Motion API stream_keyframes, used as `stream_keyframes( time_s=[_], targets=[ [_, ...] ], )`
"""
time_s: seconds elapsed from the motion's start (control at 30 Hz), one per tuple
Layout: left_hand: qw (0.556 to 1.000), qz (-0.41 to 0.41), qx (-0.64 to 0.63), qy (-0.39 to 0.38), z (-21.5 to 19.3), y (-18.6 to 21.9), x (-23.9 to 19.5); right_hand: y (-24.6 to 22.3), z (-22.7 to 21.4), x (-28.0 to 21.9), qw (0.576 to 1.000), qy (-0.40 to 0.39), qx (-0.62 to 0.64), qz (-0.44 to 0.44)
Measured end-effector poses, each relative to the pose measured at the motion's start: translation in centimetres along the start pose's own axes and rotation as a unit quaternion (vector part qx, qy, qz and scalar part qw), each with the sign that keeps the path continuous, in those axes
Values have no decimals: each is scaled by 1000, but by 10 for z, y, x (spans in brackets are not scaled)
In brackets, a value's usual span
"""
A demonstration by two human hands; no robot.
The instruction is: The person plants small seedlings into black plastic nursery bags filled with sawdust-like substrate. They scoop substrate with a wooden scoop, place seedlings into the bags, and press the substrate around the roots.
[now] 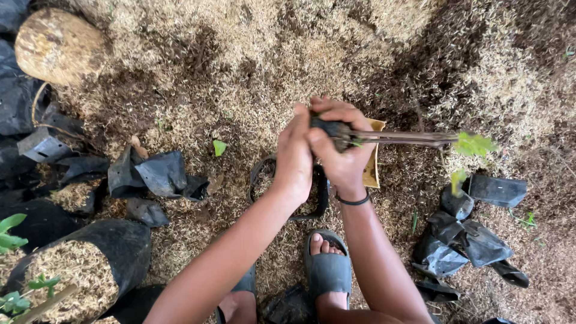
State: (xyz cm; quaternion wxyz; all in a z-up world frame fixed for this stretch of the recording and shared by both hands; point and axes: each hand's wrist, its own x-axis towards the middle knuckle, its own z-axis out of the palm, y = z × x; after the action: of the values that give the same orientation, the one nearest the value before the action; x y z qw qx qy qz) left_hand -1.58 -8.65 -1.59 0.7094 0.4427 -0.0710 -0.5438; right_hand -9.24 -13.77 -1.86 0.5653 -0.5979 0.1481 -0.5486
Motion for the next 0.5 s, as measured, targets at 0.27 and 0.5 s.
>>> stream_keyframes(
  time_s=[0.27,0.5],
  targets=[
    [960,-37,-276,-42,-9,29,-28,-46,51,-4,993,30,-114,21],
    [959,-90,-263,-58,-22,33,-23,-58,64,-5,981,-33,-192,11]
  ],
)
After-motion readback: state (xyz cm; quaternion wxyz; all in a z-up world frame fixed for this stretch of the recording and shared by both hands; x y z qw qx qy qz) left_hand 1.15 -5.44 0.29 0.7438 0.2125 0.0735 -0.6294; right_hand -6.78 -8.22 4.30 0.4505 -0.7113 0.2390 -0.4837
